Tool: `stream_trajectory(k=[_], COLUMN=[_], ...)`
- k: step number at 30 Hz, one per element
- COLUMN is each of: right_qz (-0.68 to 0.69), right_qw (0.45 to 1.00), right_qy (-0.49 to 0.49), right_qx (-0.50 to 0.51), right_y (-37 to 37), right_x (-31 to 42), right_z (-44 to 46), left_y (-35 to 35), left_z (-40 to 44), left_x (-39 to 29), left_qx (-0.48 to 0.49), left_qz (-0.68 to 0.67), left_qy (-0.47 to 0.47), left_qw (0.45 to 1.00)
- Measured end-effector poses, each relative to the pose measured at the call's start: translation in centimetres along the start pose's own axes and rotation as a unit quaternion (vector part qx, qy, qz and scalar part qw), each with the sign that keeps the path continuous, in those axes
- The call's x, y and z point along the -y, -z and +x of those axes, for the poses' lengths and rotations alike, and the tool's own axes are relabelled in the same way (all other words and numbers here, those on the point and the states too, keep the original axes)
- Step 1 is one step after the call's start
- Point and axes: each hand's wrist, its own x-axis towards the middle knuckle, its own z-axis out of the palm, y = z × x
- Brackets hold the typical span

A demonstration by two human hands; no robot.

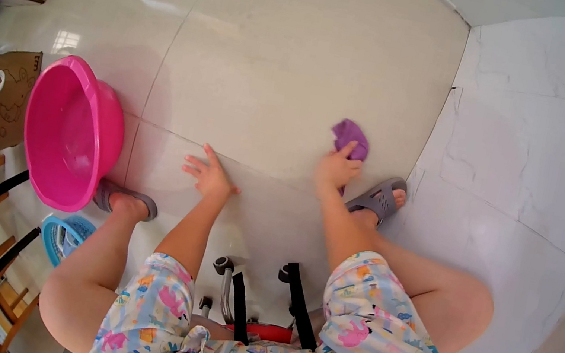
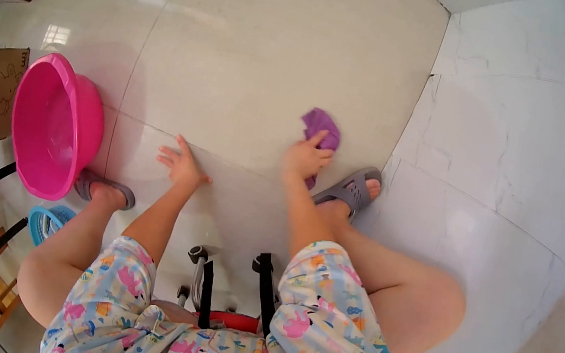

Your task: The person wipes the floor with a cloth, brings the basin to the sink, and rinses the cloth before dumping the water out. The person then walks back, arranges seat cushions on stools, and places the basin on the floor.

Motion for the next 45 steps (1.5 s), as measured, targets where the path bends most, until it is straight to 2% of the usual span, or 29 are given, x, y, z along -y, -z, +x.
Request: stream_trajectory(k=[3, 5, 7, 10, 11, 14, 17, 20, 23, 24, 27, 32, 35, 38, 41, 45], right_qz=[-0.006, -0.029, -0.052, -0.035, -0.053, -0.090, -0.116, -0.081, -0.057, -0.062, -0.085, -0.120, -0.132, -0.119, -0.120, -0.136], right_qw=[0.994, 0.967, 0.918, 0.884, 0.897, 0.944, 0.966, 0.980, 0.979, 0.971, 0.932, 0.801, 0.750, 0.750, 0.805, 0.858], right_qy=[0.109, 0.251, 0.392, 0.457, 0.420, 0.305, 0.200, 0.141, 0.169, 0.208, 0.338, 0.582, 0.636, 0.643, 0.564, 0.487], right_qx=[0.019, 0.018, 0.019, 0.088, 0.129, 0.088, 0.117, 0.112, 0.098, 0.102, 0.101, 0.071, 0.123, 0.103, 0.138, 0.092], right_y=[0.2, -0.1, -0.3, 0.7, 2.1, -2.1, -1.2, -2.1, -2.7, -2.3, -0.8, -1.2, -0.5, -1.5, -1.2, -5.0], right_x=[3.0, 3.0, 2.6, 0.0, -0.5, -5.0, -5.1, -2.6, 0.0, 1.1, 4.1, 3.8, 1.0, -3.5, -7.5, -11.4], right_z=[-4.3, -6.8, -8.8, -7.9, -7.9, -8.2, -11.8, -13.9, -14.2, -14.2, -15.2, -15.4, -14.2, -13.9, -15.8, -20.0], left_y=[-0.3, -0.3, -0.1, 0.1, -0.1, 0.3, 0.6, 1.6, 1.4, 0.8, -5.0, -10.2, -12.2, -13.1, -13.4, -13.6], left_z=[0.2, 0.1, 0.0, 0.2, 0.5, 0.3, 0.5, -0.5, -1.1, -1.3, -0.4, -5.5, -8.6, -10.1, -10.9, -11.7], left_x=[0.2, 0.3, 0.2, 0.6, 0.6, 0.7, 0.9, 1.5, 3.0, 3.7, 7.1, 10.3, 11.7, 13.1, 14.5, 15.0], left_qx=[-0.002, -0.006, -0.005, 0.002, 0.003, 0.008, 0.013, 0.017, -0.014, -0.031, -0.179, -0.220, -0.215, -0.191, -0.175, -0.183], left_qz=[-0.006, -0.014, -0.022, -0.030, -0.030, -0.028, -0.029, -0.048, -0.083, -0.093, -0.241, -0.340, -0.355, -0.356, -0.355, -0.370], left_qy=[-0.001, -0.005, -0.012, -0.017, -0.019, -0.023, -0.027, -0.046, -0.103, -0.126, -0.226, -0.143, -0.130, -0.127, -0.144, -0.139], left_qw=[1.000, 1.000, 1.000, 0.999, 0.999, 0.999, 0.999, 0.998, 0.991, 0.987, 0.927, 0.903, 0.900, 0.906, 0.907, 0.900])
